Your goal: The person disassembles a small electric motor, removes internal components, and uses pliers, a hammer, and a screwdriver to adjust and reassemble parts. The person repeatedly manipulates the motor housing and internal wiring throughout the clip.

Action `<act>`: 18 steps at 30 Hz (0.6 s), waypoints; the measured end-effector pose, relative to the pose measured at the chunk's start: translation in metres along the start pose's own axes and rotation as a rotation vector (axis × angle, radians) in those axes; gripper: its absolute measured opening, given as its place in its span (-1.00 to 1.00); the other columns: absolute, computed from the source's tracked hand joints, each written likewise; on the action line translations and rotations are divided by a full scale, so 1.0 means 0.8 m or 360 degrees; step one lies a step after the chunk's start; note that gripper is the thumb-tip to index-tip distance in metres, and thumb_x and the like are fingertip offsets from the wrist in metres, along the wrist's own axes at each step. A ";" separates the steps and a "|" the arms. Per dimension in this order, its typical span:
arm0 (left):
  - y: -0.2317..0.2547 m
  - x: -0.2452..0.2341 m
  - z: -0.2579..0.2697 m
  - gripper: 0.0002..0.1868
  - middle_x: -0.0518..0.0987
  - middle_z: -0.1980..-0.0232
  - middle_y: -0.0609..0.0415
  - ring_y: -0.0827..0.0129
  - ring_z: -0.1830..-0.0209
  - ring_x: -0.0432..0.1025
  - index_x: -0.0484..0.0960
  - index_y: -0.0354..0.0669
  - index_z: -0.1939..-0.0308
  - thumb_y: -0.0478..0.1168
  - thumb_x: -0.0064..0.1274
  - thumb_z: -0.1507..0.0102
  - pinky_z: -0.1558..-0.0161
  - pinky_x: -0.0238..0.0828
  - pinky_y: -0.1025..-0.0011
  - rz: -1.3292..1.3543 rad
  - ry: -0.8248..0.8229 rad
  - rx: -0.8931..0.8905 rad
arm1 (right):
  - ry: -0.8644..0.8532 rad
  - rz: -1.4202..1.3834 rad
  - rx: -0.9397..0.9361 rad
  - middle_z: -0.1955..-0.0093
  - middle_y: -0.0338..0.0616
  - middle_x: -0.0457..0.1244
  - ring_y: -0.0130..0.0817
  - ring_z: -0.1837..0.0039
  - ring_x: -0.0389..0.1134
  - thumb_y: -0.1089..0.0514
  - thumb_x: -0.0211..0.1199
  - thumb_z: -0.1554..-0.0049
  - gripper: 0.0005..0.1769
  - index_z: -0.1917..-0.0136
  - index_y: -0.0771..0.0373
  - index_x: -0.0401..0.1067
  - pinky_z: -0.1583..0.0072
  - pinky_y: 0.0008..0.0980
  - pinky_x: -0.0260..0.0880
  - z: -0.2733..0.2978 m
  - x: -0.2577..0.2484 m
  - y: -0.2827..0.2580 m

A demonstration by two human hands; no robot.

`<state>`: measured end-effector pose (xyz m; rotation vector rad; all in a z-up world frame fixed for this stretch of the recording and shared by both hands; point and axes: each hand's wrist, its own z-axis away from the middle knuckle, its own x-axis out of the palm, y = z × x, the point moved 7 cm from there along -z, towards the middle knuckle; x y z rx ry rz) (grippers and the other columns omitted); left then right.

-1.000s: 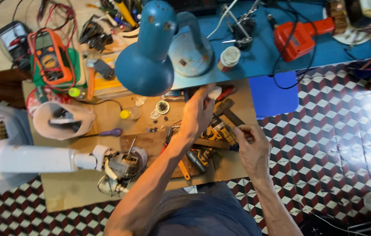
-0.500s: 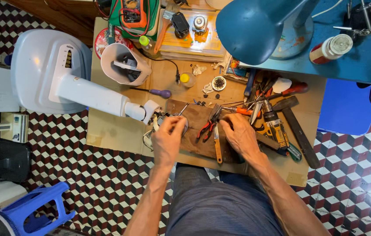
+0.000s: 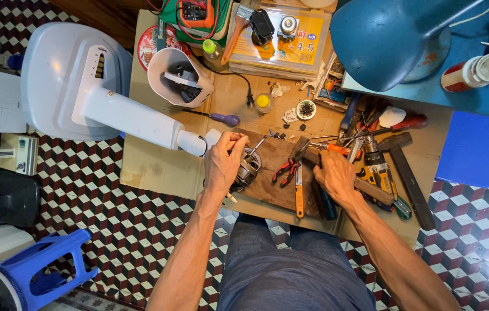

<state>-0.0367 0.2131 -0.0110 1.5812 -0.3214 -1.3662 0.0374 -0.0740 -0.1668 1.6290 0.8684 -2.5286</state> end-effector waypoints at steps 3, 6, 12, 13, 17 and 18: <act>-0.016 0.013 -0.016 -0.74 0.73 0.26 -0.01 0.18 0.34 0.64 0.63 -0.18 0.14 -0.04 0.11 -0.32 0.30 0.48 0.29 -0.0062 -0.0123 -0.0042 | 0.0031 -0.0044 0.0101 0.03 0.18 0.33 0.10 0.03 0.39 0.09 0.24 -0.01 -0.61 -0.05 0.37 0.39 0.01 0.05 0.37 0.015 -0.039 -0.017; -0.027 0.024 -0.033 -0.74 0.71 0.30 -0.04 0.08 0.32 0.61 0.64 -0.15 0.14 -0.03 0.08 -0.33 0.31 0.46 0.22 -0.0160 -0.0244 -0.0042 | -0.0059 -0.0239 0.0366 0.07 0.18 0.37 0.08 0.08 0.42 0.04 0.26 0.00 -0.49 -0.18 0.30 0.38 0.03 0.02 0.38 0.030 -0.069 -0.029; -0.038 0.048 -0.060 -0.75 0.67 0.30 -0.11 -0.06 0.29 0.57 0.61 -0.18 0.17 -0.06 0.06 -0.33 0.33 0.44 0.12 -0.0347 -0.0353 0.0150 | 0.0133 -0.0462 0.0553 0.25 0.10 0.37 -0.04 0.20 0.41 -0.04 0.23 -0.10 -0.48 -0.29 0.17 0.44 0.07 -0.04 0.39 0.052 -0.102 -0.066; -0.041 0.055 -0.065 -0.76 0.67 0.30 -0.12 -0.07 0.29 0.56 0.61 -0.19 0.17 -0.07 0.07 -0.32 0.34 0.45 0.12 -0.0320 -0.0388 0.0171 | 0.0165 -0.0460 0.0574 0.28 0.10 0.35 -0.05 0.21 0.40 -0.04 0.24 -0.11 -0.48 -0.31 0.15 0.44 0.08 -0.05 0.38 0.053 -0.107 -0.068; -0.062 0.078 -0.078 -0.76 0.67 0.39 -0.13 0.10 0.38 0.60 0.60 -0.24 0.19 -0.10 0.07 -0.32 0.37 0.49 0.23 -0.0131 -0.0552 0.0144 | 0.0051 -0.0879 0.0498 0.33 0.03 0.31 -0.18 0.28 0.35 -0.04 0.17 -0.20 -0.59 -0.25 0.17 0.43 0.19 -0.19 0.36 0.066 -0.113 -0.093; -0.069 0.086 -0.080 -0.75 0.68 0.40 -0.11 0.19 0.41 0.62 0.59 -0.27 0.21 -0.11 0.06 -0.32 0.38 0.52 0.28 0.0030 -0.0643 0.0075 | 0.0025 -0.0978 0.0502 0.33 0.02 0.31 -0.21 0.30 0.34 -0.03 0.13 -0.22 -0.61 -0.24 0.16 0.42 0.22 -0.21 0.35 0.073 -0.109 -0.102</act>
